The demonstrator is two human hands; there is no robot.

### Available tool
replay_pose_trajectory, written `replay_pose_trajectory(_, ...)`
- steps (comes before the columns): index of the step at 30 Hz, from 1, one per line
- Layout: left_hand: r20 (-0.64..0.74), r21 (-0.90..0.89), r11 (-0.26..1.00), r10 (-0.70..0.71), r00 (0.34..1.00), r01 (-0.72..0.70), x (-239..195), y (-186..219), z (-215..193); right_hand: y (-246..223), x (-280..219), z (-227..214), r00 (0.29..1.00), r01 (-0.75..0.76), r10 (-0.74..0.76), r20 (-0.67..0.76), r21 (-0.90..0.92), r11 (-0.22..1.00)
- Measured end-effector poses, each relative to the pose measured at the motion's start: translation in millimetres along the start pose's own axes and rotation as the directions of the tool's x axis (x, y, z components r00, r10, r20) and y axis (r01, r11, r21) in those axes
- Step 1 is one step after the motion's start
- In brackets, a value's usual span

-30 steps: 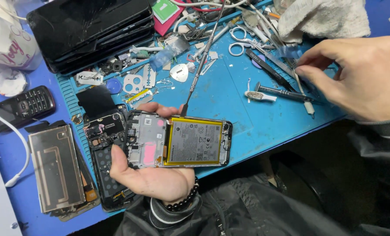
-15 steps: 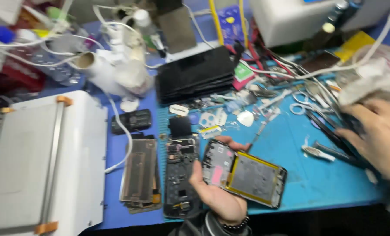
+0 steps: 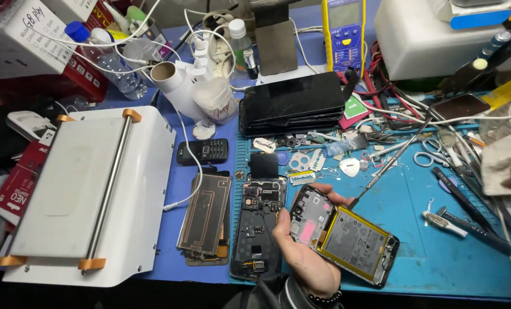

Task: The recorder is disassembling and repairing internal components of a smartphone on an electronics workbench.

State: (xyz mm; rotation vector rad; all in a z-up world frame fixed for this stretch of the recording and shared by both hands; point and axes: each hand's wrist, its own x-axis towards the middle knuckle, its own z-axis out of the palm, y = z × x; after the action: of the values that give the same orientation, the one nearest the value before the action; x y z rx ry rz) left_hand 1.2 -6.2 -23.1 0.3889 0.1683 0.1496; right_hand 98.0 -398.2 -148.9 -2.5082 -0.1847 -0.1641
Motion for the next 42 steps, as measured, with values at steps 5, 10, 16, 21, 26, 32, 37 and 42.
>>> replay_pose_trajectory(5,0.02,-0.012,1.0,0.022,1.0,-0.022,0,0,2,-241,-42,-36,0.998,0.057,-0.057,-0.011,0.003,0.998)
replay_pose_trajectory(10,0.135,-0.073,0.996,0.052,0.989,-0.042,-5,4,4,-299,-42,-42,0.961,0.244,-0.248,0.121,0.05,0.969)
replay_pose_trajectory(16,0.193,-0.05,0.998,0.05,0.98,-0.041,-5,4,1,-312,-38,-33,0.956,0.289,-0.292,0.007,0.126,0.949)
replay_pose_trajectory(21,0.213,-0.063,0.998,0.032,0.977,-0.019,-5,5,0,-312,-32,-26,0.978,0.208,-0.208,-0.024,0.212,0.955)
replay_pose_trajectory(26,0.254,-0.097,0.995,0.056,0.965,-0.033,-9,6,2,-320,-30,-24,0.922,0.386,-0.382,-0.053,0.151,0.91)
replay_pose_trajectory(32,0.253,-0.034,0.993,0.116,0.96,-0.111,-14,5,5,-326,-37,-25,0.859,0.506,-0.5,-0.105,0.033,0.862)
replay_pose_trajectory(37,0.27,-0.04,0.996,0.09,0.959,-0.082,-19,8,7,-330,-41,-29,0.861,0.504,-0.498,-0.107,0.047,0.862)
replay_pose_trajectory(42,0.309,-0.025,0.996,0.087,0.947,-0.083,-21,11,6,-335,-39,-37,0.881,0.473,-0.471,-0.045,0.093,0.876)
